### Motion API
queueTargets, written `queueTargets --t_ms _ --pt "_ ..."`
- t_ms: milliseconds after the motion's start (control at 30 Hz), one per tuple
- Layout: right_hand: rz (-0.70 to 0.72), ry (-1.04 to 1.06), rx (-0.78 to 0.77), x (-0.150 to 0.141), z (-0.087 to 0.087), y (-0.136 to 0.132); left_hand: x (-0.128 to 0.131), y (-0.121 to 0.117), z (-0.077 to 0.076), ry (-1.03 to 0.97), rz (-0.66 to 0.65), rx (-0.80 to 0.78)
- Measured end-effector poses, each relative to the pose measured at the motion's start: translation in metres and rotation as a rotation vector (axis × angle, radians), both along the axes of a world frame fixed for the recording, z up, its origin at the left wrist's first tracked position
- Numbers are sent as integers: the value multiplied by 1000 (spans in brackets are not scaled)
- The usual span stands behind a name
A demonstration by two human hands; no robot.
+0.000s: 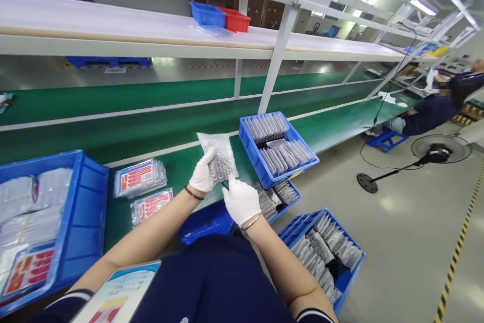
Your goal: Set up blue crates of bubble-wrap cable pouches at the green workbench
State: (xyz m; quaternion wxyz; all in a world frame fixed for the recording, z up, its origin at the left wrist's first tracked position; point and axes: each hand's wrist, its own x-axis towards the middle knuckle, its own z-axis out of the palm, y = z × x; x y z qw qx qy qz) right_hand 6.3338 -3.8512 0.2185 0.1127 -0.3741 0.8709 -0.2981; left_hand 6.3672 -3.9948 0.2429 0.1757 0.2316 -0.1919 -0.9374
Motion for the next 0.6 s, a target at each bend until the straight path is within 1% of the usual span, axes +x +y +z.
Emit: queueTargets --t_ms 33,67,133,200,233,300,367,433,500,600 --pt "6 -108 -66 3 1 0 0 -2 2 -10 -18 32" --pt "8 -258 -156 5 2 -1 0 -5 4 -5 -25 46" --pt "-6 -616 -361 7 4 -3 2 -10 7 51 -32 53" --pt "-16 -938 -512 6 5 -6 6 -12 8 126 -43 51" --pt "-19 -1063 -542 5 5 -7 7 -12 7 167 -45 44" --pt "-17 -1234 -531 4 5 -9 9 -10 4 242 -54 22" --pt "18 -1337 -494 6 4 -9 9 -10 2 285 -70 3" --pt "82 -1378 -476 10 3 -8 7 -14 2 285 -91 4" --pt "131 -1341 -477 14 2 -5 5 -22 5 275 -90 19" --pt "165 -1187 -433 20 -2 -3 3 -36 10 235 -73 50"
